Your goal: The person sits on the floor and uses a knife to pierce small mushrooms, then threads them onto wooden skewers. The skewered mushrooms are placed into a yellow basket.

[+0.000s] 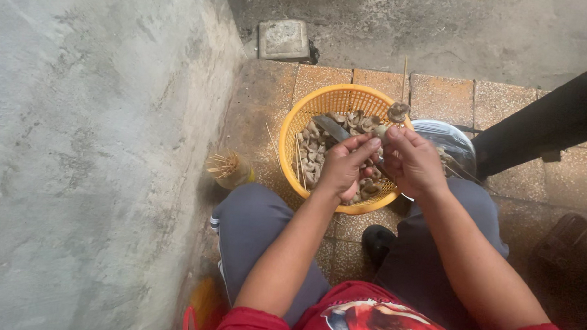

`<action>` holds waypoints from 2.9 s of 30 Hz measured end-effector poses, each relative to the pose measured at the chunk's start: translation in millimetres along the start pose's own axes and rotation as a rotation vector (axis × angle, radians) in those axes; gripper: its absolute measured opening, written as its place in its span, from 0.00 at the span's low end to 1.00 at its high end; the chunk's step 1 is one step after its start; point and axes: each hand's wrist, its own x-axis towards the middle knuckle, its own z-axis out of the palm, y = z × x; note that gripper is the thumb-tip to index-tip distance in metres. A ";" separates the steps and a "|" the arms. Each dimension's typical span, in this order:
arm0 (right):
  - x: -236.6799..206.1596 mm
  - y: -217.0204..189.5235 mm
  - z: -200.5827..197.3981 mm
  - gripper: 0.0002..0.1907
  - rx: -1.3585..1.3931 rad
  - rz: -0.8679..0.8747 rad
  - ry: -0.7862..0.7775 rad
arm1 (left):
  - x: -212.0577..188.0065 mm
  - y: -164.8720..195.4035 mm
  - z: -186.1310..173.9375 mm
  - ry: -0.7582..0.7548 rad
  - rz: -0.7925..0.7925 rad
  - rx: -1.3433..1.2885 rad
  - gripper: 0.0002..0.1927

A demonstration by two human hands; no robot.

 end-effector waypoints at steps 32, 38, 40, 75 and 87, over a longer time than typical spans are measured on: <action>-33.9 -16.6 8.8 0.11 -1.359 -0.556 0.113 | 13.3 65.5 -31.3 0.034 0.192 -0.237 0.10; -37.1 -19.7 9.9 0.08 -1.355 -0.717 0.049 | 15.5 58.7 -33.1 -0.066 0.079 -0.371 0.11; -39.2 -21.6 10.4 0.07 -1.365 -0.760 0.042 | 15.7 55.7 -32.1 -0.103 0.027 -0.396 0.11; -42.6 -23.0 11.8 0.09 -1.420 -0.660 0.126 | -1.4 53.1 -14.6 0.021 0.439 0.556 0.10; -38.1 -18.2 11.5 0.08 -1.326 -0.752 0.085 | 15.3 36.7 -13.8 0.098 0.350 0.481 0.15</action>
